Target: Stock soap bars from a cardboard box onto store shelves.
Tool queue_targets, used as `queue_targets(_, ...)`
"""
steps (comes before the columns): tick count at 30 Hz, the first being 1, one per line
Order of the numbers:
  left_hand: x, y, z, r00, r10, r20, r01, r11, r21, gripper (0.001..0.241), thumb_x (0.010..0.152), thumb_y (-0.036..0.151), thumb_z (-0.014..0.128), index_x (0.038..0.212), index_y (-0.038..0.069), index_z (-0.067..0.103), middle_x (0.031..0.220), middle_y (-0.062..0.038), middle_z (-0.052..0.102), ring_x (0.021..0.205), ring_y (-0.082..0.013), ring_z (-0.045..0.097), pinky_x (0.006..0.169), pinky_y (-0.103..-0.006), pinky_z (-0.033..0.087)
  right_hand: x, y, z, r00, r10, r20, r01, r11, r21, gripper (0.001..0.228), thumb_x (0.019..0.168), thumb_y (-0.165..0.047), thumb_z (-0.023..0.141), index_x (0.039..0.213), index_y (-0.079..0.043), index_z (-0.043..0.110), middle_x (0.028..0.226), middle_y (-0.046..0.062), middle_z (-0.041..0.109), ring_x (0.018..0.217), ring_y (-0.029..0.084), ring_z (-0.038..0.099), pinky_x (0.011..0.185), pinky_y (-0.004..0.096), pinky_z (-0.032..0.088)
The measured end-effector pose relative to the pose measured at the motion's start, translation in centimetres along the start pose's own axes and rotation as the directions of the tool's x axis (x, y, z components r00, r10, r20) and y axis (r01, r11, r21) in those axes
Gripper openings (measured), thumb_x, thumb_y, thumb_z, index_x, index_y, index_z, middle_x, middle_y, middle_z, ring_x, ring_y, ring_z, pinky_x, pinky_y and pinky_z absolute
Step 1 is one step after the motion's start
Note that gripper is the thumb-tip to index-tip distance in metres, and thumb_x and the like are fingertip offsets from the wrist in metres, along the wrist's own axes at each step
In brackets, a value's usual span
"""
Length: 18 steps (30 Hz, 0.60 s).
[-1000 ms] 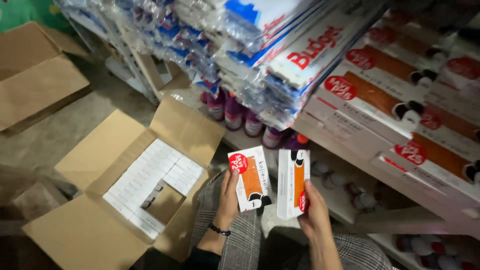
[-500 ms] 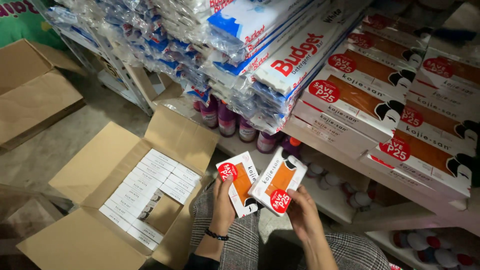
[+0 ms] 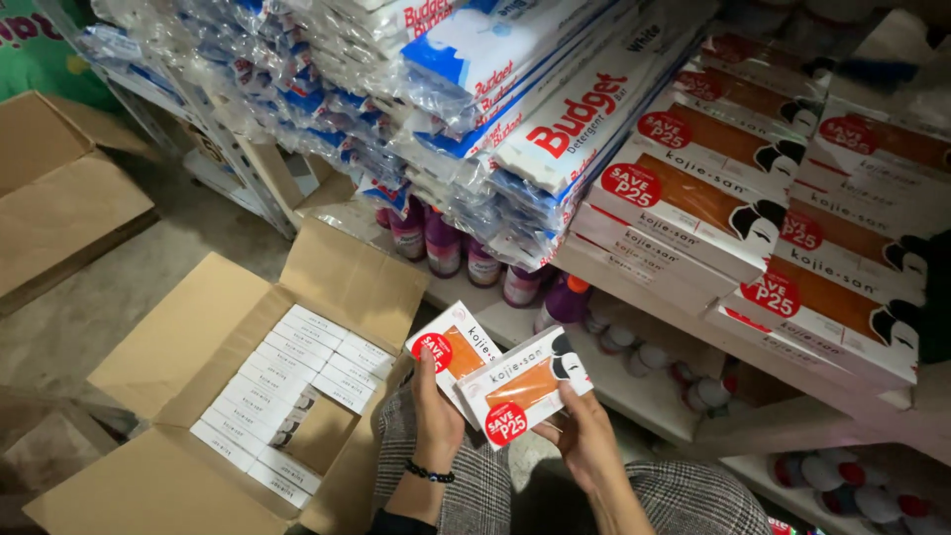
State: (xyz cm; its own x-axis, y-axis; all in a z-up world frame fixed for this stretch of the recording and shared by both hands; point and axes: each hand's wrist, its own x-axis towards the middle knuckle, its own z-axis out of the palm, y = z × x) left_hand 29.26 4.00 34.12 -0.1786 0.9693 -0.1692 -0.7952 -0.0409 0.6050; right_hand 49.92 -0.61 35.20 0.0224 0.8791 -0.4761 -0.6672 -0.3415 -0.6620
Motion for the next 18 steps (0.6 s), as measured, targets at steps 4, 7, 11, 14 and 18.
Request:
queue_targets(4,-0.2,0.1,0.5,1.000,0.015,0.012,-0.015,1.000,0.009,0.054,0.104,0.042,0.048,0.138,0.000,0.052,0.137,-0.015,0.061,0.124,-0.0262,0.060,0.106,-0.0441,0.048,2.3,2.7,-3.4,0.994,-0.100,0.032,0.104,0.986,-0.129,0.038,0.098,-0.026,0.067,0.129,-0.005,0.060,0.101,0.012,0.073,0.082,0.023,0.071,0.073,0.040,0.060)
queue_targets(7,-0.4,0.4,0.9,1.000,-0.016,-0.005,0.016,1.000,0.004,0.054,0.102,0.042,0.048,0.137,0.001,0.052,0.136,-0.014,0.061,0.123,-0.0262,0.061,0.104,-0.0445,0.048,1.8,2.3,-3.0,0.988,-0.124,0.089,0.132,0.987,-0.093,0.037,0.099,-0.020,0.071,0.130,-0.005,0.057,0.098,0.010,0.073,0.079,0.021,0.069,0.067,0.037,0.058)
queue_targets(11,0.0,0.0,0.2,0.998,-0.056,-0.030,0.054,0.996,-0.064,0.058,0.102,0.047,0.048,0.139,0.002,0.053,0.132,-0.013,0.064,0.120,-0.0269,0.062,0.102,-0.0434,0.049,-0.1,1.9,-0.4,0.998,-0.016,0.058,0.025,0.989,-0.148,0.048,0.086,-0.013,0.068,0.130,-0.009,0.049,0.105,0.018,0.075,0.079,0.028,0.076,0.070,0.041,0.063)
queue_targets(14,0.2,-0.2,0.1,0.996,-0.072,-0.059,0.065,0.991,-0.113,0.060,0.101,0.049,0.047,0.140,0.002,0.054,0.131,-0.013,0.065,0.119,-0.0268,0.063,0.102,-0.0426,0.049,-0.7,2.9,0.4,0.997,0.057,0.055,-0.046,0.982,-0.180,0.050,0.085,-0.014,0.066,0.130,-0.013,0.046,0.110,0.020,0.073,0.083,0.031,0.077,0.071,0.043,0.064)
queue_targets(18,-1.1,0.3,1.5,0.995,-0.070,-0.073,0.060,0.991,-0.123,0.062,0.099,0.049,0.047,0.141,0.004,0.051,0.133,-0.012,0.063,0.120,-0.0269,0.062,0.101,-0.0430,0.050,0.5,4.2,-0.7,0.996,0.056,0.076,-0.045,0.989,-0.138,0.044,0.101,-0.033,0.057,0.136,-0.006,0.056,0.123,0.014,0.071,0.102,0.025,0.068,0.079,0.044,0.056)
